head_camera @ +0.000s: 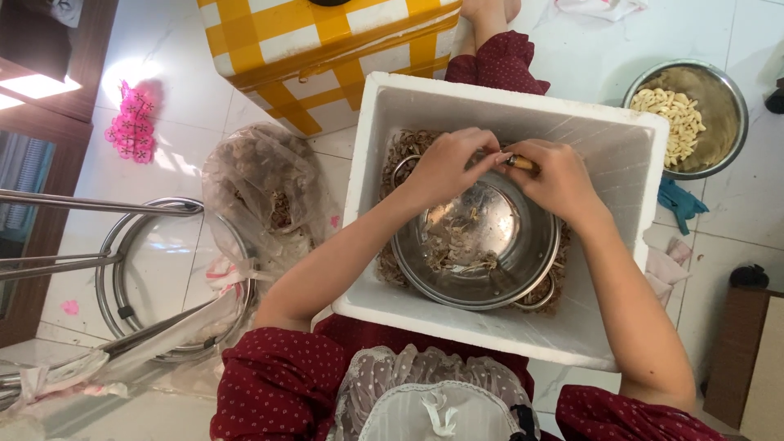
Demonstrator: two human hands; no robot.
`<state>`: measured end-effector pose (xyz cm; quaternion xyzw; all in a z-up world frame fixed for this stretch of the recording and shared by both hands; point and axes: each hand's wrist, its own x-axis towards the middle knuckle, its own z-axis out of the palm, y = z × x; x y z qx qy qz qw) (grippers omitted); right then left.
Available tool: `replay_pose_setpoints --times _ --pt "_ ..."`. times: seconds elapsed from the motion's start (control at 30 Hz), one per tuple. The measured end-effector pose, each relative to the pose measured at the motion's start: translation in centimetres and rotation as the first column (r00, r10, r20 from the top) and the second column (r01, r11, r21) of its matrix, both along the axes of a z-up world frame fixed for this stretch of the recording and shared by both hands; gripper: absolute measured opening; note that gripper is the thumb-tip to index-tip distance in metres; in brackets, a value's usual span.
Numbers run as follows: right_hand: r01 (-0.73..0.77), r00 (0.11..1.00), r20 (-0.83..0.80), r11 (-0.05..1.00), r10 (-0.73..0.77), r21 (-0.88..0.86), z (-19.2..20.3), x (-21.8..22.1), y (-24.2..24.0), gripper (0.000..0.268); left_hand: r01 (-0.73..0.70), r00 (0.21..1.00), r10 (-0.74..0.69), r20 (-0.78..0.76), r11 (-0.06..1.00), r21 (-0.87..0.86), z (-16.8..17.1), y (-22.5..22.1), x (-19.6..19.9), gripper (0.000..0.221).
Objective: Peeling individual garlic cloves by hand using a small knife to trim the ends before removing the skin.
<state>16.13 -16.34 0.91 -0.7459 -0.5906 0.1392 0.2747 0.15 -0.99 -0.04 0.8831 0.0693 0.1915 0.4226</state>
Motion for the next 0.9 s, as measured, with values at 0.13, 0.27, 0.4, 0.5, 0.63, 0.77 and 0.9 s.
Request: replay_pose_setpoints --times 0.13,0.27,0.4,0.5,0.63,0.77,0.9 --pt "-0.016 1.0 -0.001 1.0 0.016 0.01 0.2 -0.2 0.2 0.02 0.039 0.999 -0.039 0.011 0.999 0.01 -0.2 0.0 0.0 0.012" --pt "-0.013 1.0 -0.014 0.999 0.013 0.029 0.5 -0.3 0.4 0.02 0.041 0.999 -0.041 0.019 0.999 0.023 -0.1 0.4 -0.1 0.011" --pt "-0.004 0.999 -0.047 1.0 0.005 0.023 2.1 -1.0 0.6 0.019 -0.012 1.0 0.011 0.021 0.998 0.067 0.1 0.7 -0.3 0.017" --pt "0.007 0.999 -0.049 1.0 -0.007 0.007 1.0 0.0 0.2 0.021 -0.094 0.996 0.094 0.007 0.994 0.05 0.6 0.9 -0.9 0.02" --pt "-0.005 0.999 -0.032 1.0 0.005 0.012 1.8 -0.5 0.8 0.023 -0.138 0.989 0.136 0.052 0.99 0.032 1.4 1.5 -1.9 0.027" --pt "-0.016 0.999 -0.042 0.999 0.018 0.032 2.3 -1.0 1.1 0.025 -0.149 0.988 0.151 0.024 0.986 -0.075 2.6 1.4 -3.1 0.035" --pt "-0.109 0.993 -0.026 0.99 0.111 0.095 3.7 -0.8 0.9 0.019 -0.133 0.984 0.156 0.082 0.962 -0.239 5.8 0.9 -6.0 0.016"
